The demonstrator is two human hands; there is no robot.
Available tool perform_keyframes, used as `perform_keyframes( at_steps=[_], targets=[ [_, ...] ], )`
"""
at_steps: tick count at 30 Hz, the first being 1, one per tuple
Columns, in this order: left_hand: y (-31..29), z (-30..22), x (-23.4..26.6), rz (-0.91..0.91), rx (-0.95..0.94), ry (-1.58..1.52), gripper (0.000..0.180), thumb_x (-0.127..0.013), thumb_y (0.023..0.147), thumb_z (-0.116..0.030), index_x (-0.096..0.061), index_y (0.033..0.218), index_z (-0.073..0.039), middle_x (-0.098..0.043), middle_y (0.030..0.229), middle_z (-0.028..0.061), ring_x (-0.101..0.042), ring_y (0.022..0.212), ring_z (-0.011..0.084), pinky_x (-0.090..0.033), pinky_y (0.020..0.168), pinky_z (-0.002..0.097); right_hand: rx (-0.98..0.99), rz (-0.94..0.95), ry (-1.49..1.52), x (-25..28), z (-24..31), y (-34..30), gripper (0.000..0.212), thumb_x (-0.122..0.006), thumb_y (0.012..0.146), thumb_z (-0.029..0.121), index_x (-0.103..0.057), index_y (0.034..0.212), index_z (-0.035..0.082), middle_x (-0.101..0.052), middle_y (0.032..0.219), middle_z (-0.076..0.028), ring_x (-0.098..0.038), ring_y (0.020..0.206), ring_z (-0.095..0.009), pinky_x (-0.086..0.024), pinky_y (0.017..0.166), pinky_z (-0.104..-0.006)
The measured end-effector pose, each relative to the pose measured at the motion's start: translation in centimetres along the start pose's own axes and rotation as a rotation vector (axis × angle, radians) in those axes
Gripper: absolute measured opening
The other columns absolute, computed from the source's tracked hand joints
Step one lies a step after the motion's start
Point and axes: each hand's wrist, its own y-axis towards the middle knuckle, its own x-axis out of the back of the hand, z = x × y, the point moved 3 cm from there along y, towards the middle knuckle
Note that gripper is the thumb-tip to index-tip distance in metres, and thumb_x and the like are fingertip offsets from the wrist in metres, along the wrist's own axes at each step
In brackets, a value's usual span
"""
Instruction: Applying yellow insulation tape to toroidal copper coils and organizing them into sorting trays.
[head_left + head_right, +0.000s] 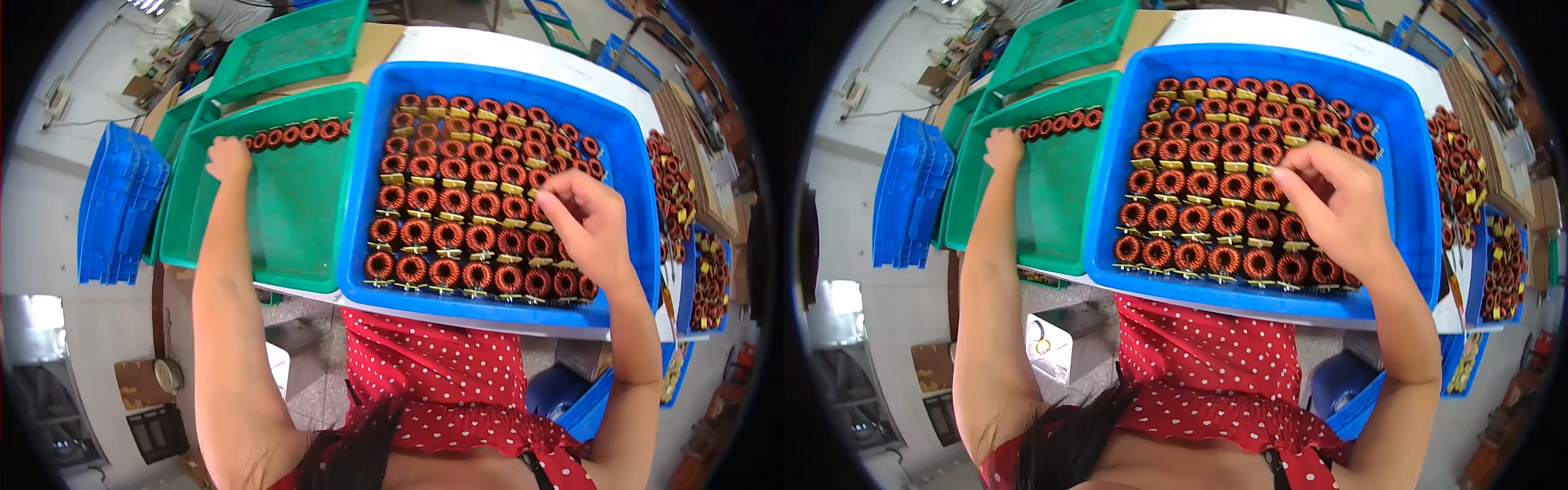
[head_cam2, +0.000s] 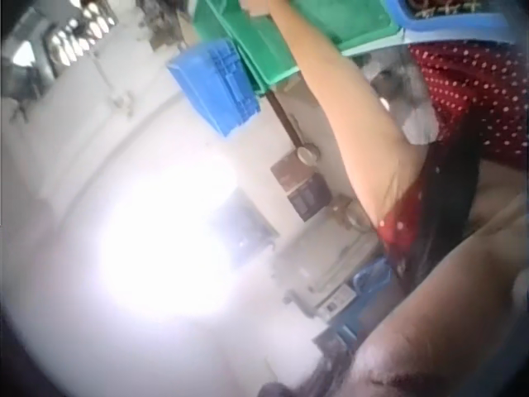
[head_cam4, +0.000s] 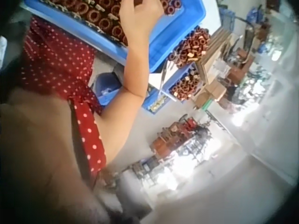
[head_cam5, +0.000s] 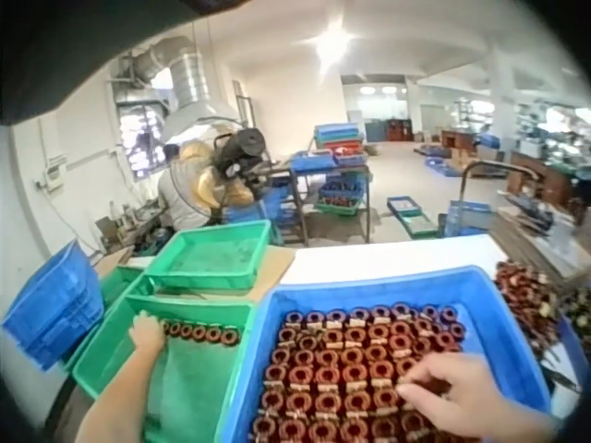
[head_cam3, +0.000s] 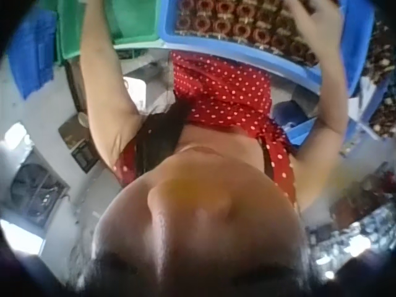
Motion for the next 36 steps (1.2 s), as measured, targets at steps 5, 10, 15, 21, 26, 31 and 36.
perform_keyframes(
  at_steps=[5, 10, 15, 21, 26, 31, 36],
  targets=[
    [-4.0, -6.1, 9.0, -0.266, -0.398, -0.510, 0.021, -0.058, 0.086, -0.025, -0.067, 0.100, -0.011, -0.062, 0.104, 0.0089, -0.059, 0.092, 0.0243, -0.047, 0.079, 0.0377, -0.014, -0.056, 0.012, 0.5, -0.7, 0.3, 0.008, -0.064, 0.083, 0.008, -0.061, 0.080, 0.001, -0.054, 0.062, 0.002, -0.045, 0.054, -0.002, -0.034, 0.047, -0.0188],
    [-15.5, -14.7, 14.7, 0.215, -1.146, -1.041, 0.025, -0.058, 0.084, -0.008, -0.066, 0.107, -0.012, -0.066, 0.102, 0.0112, -0.063, 0.091, 0.0254, -0.048, 0.080, 0.0317, 0.011, -0.031, -0.023, 0.8, -0.5, 0.1, 0.007, -0.061, 0.086, 0.007, -0.060, 0.083, 0.001, -0.055, 0.066, 0.004, -0.044, 0.058, 0.000, -0.032, 0.050, -0.0171],
    [-19.8, -18.6, 14.8, 0.283, -1.503, -0.526, 0.040, -0.053, 0.083, -0.004, -0.056, 0.120, -0.020, -0.057, 0.120, 0.0008, -0.051, 0.110, 0.0210, -0.035, 0.089, 0.0398, -0.012, -0.062, -0.035, 1.2, -0.8, 0.1, 0.009, -0.063, 0.086, 0.010, -0.061, 0.083, 0.001, -0.052, 0.064, 0.005, -0.042, 0.055, 0.001, -0.030, 0.048, -0.0169],
    [-19.1, -19.5, 15.4, 0.278, -1.521, -0.579, 0.029, -0.060, 0.080, -0.008, -0.058, 0.109, -0.015, -0.055, 0.104, 0.0040, -0.051, 0.101, 0.0268, -0.039, 0.085, 0.0408, 0.064, -0.064, -0.047, 1.1, -0.8, 0.0, 0.009, -0.063, 0.085, 0.010, -0.061, 0.083, 0.002, -0.051, 0.063, 0.006, -0.042, 0.056, 0.001, -0.030, 0.048, -0.0168],
    [-18.4, -19.7, 17.5, 0.265, -1.662, -0.490, 0.026, -0.067, 0.074, -0.006, -0.060, 0.099, -0.007, -0.055, 0.091, 0.0081, -0.055, 0.088, 0.0259, -0.046, 0.076, 0.0367, -0.017, -0.043, -0.033, 1.0, -0.9, 0.1, 0.008, -0.063, 0.086, 0.010, -0.062, 0.084, 0.002, -0.052, 0.065, 0.005, -0.042, 0.056, 0.001, -0.031, 0.049, -0.0169],
    [-20.3, -18.2, 18.7, 0.920, -0.812, -1.457, 0.023, -0.068, 0.081, -0.008, -0.056, 0.097, 0.003, -0.063, 0.095, 0.0103, -0.065, 0.077, 0.0166, -0.052, 0.070, 0.0268, -0.085, 0.024, 0.180, 0.7, -0.6, 0.0, 0.009, -0.063, 0.085, 0.008, -0.062, 0.091, 0.002, -0.057, 0.073, 0.004, -0.048, 0.063, 0.000, -0.037, 0.055, -0.0159],
    [-24.8, -17.3, 20.2, 1.398, -0.336, -2.040, 0.019, -0.064, 0.084, -0.004, -0.051, 0.097, 0.000, -0.063, 0.096, 0.0144, -0.067, 0.081, 0.0227, -0.058, 0.074, 0.0325, -0.133, 0.106, 0.608, 0.2, -0.1, -0.2, 0.037, -0.072, 0.078, 0.008, -0.060, 0.111, -0.002, -0.064, 0.087, -0.003, -0.058, 0.071, -0.004, -0.047, 0.060, -0.0174]
  ],
)
